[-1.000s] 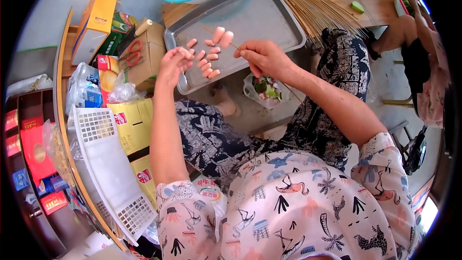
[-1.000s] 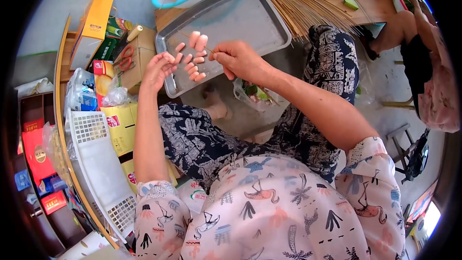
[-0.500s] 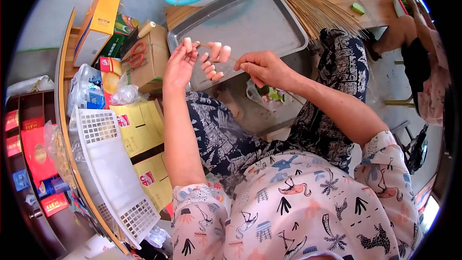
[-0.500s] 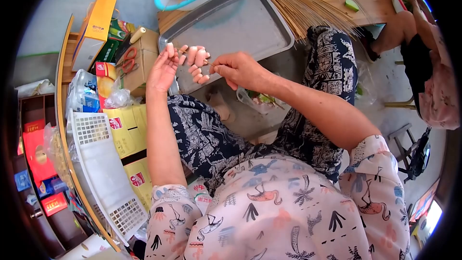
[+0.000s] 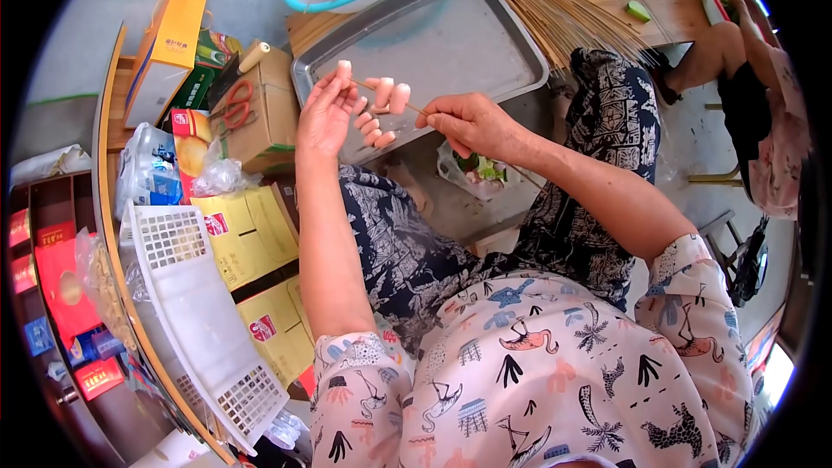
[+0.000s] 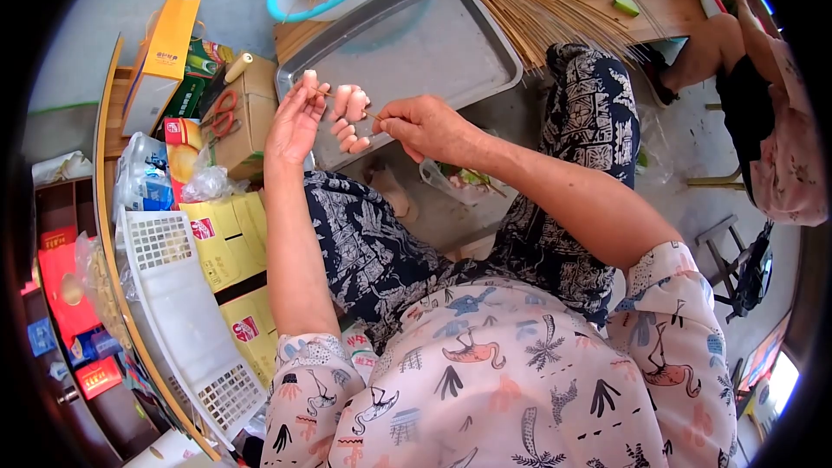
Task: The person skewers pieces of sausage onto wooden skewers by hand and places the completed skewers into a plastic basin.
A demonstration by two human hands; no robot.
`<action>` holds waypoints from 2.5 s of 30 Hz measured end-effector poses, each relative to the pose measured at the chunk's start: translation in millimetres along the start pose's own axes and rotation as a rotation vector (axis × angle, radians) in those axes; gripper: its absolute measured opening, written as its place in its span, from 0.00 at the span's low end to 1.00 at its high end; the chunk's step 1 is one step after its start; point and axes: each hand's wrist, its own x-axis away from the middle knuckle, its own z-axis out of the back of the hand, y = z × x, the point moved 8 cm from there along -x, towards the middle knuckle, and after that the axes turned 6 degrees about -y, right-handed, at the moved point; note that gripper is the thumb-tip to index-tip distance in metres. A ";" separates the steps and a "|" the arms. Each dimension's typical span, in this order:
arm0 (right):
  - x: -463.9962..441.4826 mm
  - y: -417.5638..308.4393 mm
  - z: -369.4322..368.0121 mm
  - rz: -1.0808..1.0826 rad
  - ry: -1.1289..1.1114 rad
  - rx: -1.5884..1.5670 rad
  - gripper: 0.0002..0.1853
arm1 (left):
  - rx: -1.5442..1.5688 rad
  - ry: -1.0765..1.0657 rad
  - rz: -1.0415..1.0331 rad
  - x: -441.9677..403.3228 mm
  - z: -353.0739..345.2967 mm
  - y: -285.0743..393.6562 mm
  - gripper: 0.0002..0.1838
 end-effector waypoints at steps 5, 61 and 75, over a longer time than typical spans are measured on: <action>-1.0 -0.2 0.4 0.007 0.010 0.028 0.13 | -0.003 0.011 -0.003 3.1 -1.6 0.3 0.14; -2.2 0.3 -4.1 -0.008 0.004 0.063 0.14 | -0.038 0.004 -0.038 7.4 -1.9 2.1 0.12; -4.0 2.5 -4.8 -0.004 0.000 0.072 0.13 | -0.049 0.033 -0.048 8.2 -4.9 4.9 0.13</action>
